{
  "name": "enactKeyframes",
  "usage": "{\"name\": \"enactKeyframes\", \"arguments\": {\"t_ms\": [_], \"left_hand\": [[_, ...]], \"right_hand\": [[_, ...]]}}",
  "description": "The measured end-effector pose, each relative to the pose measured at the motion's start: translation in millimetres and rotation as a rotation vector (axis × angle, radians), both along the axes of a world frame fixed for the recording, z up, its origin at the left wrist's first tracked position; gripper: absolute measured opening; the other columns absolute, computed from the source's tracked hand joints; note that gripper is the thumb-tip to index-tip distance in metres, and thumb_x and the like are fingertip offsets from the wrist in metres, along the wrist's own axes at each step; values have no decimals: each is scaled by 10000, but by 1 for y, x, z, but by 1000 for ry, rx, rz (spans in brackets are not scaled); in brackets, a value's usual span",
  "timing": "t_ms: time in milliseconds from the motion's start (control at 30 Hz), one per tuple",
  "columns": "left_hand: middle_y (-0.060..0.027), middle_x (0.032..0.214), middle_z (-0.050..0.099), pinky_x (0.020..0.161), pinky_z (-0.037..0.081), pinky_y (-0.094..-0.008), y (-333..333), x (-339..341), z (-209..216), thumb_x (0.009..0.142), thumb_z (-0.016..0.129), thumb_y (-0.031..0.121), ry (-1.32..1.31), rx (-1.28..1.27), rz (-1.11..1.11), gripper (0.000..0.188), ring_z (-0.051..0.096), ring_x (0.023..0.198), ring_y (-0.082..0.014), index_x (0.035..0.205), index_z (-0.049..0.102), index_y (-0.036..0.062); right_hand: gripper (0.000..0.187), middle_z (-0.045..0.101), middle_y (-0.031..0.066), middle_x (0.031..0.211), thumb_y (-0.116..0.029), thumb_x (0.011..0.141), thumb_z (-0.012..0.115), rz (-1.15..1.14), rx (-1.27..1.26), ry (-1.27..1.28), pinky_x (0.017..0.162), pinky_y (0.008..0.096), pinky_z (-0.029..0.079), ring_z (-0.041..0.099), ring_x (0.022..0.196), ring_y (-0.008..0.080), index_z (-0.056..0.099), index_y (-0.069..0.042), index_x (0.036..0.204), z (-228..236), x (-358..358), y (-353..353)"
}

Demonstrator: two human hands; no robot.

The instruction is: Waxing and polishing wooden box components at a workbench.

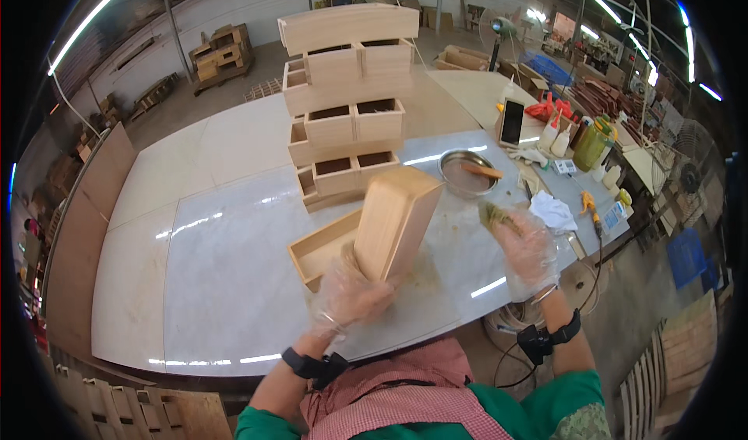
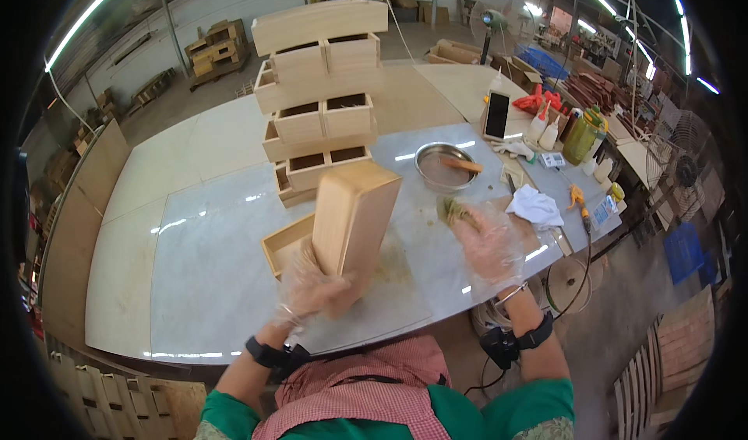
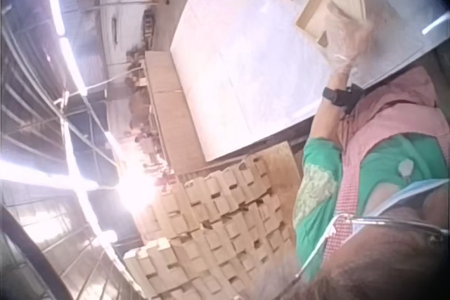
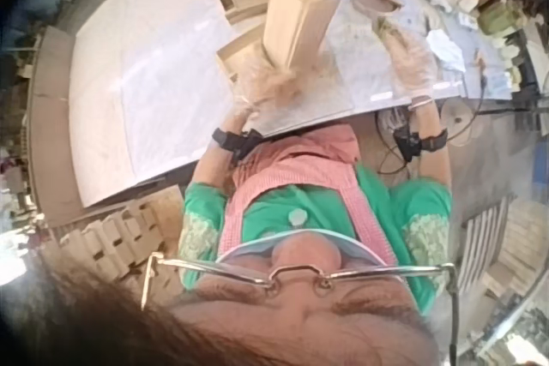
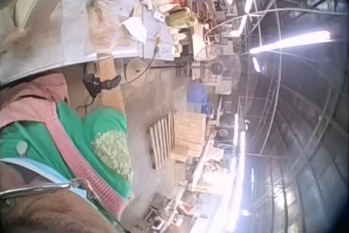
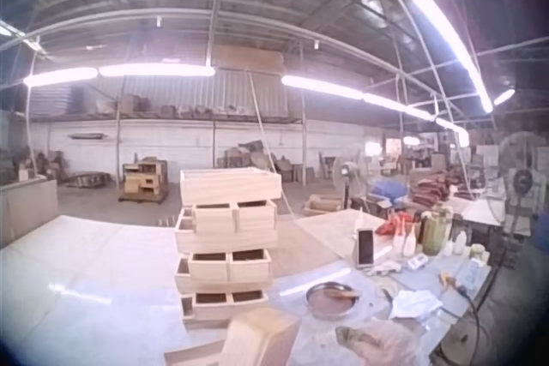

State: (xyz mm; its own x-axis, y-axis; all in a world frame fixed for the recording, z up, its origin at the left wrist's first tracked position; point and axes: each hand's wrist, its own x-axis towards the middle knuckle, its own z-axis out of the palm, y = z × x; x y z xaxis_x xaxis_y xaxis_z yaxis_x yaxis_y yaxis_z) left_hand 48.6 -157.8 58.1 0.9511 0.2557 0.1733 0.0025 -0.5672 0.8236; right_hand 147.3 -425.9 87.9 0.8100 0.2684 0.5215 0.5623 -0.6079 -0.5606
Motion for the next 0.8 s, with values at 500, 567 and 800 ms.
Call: {"name": "enactKeyframes", "arguments": {"t_ms": [500,567,800], "left_hand": [[-268,1164,579,947,469,-406,42,-25,-31,640,798,395,192,325,-285,934,580,1089,-368,1333,388,-78],[-244,1212,563,971,459,-404,60,-59,-54,635,835,387,105,272,-278,968,564,1132,-345,1347,369,-74],[-130,1258,551,978,439,-349,39,-75,-86,634,878,267,253,-508,-143,939,541,1161,-227,1337,345,-54]], "right_hand": [[199,603,164,809,-226,853,563,172,-359,8,665,464,464,589,768,352,624,-60,944,-124,63,42],[206,595,161,839,-187,818,591,286,-417,-80,661,446,473,589,798,337,621,-48,966,-135,61,54],[207,618,142,933,-115,827,538,868,-404,-307,673,321,524,620,866,237,605,0,986,-73,-39,131]]}}
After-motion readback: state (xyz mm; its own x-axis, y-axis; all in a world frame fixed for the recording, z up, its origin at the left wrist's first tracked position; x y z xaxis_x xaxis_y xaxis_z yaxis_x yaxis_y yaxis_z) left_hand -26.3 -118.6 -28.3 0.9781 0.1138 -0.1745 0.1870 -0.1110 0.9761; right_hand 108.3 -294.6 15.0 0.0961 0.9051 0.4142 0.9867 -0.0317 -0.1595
